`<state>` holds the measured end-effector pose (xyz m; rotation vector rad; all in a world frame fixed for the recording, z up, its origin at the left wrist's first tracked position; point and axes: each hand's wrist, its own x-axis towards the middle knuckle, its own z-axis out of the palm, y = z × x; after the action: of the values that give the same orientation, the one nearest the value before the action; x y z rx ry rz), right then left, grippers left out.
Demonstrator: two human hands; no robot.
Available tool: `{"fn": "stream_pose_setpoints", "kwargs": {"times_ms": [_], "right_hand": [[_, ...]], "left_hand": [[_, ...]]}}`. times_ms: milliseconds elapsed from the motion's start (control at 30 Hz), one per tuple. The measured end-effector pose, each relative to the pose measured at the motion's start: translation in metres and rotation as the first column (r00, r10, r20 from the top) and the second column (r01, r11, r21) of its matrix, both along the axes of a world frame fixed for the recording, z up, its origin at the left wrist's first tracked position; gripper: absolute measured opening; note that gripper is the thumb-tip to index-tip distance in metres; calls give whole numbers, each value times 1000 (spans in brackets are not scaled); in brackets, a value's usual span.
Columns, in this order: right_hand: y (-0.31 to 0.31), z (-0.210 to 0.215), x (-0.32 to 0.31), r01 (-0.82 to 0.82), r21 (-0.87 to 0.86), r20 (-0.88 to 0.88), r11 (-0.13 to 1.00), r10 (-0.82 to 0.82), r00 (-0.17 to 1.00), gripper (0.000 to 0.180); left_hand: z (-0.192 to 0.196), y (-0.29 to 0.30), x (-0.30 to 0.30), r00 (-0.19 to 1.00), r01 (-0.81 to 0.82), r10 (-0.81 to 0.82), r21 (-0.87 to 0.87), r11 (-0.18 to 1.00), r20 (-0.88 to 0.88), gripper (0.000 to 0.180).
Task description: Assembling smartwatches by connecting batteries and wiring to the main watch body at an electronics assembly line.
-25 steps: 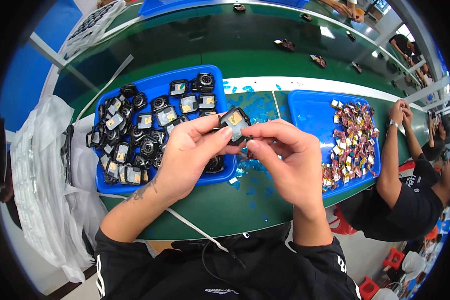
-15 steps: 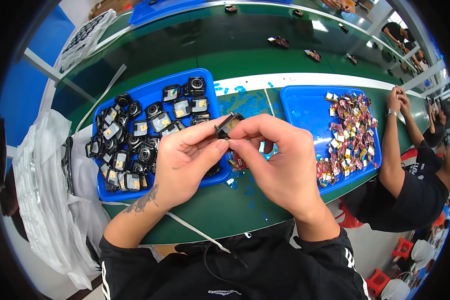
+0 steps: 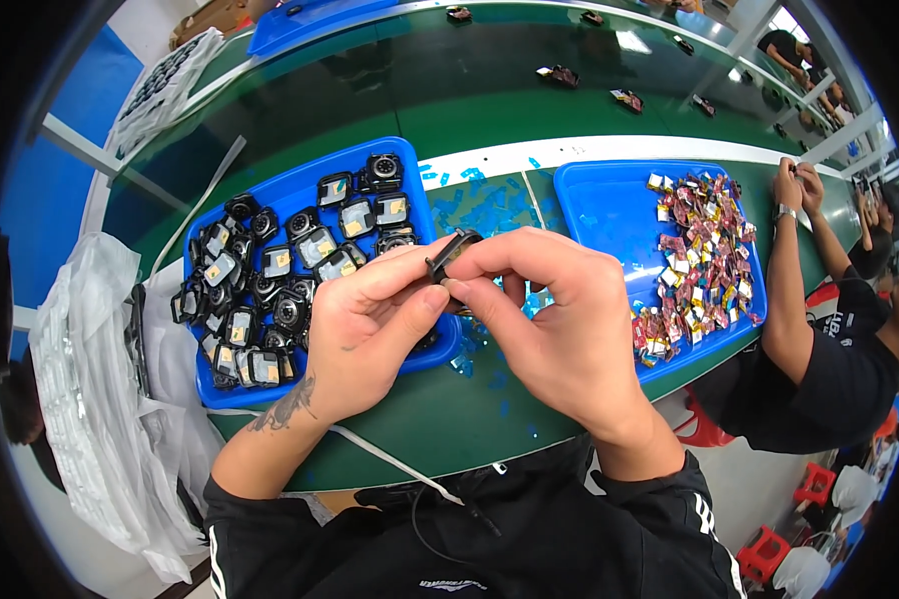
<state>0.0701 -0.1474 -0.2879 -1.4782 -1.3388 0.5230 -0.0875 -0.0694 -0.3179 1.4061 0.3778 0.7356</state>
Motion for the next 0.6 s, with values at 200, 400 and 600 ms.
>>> {"fn": "stream_pose_setpoints", "kwargs": {"times_ms": [200, 400, 600], "right_hand": [[2, 0, 3, -34, -51, -16, 998, 33, 999, 11], [3, -4, 2, 30, -20, 34, 999, -29, 999, 21], [8, -21, 11, 56, 155, 31, 986, -61, 998, 22]], "left_hand": [[-3, -5, 0, 999, -17, 17, -1, 1000, -45, 37], [-4, -7, 1, 1000, 14, -18, -170, 985, -19, 37], [5, -5, 3, 999, -19, 29, -252, 968, 37, 34]]}}
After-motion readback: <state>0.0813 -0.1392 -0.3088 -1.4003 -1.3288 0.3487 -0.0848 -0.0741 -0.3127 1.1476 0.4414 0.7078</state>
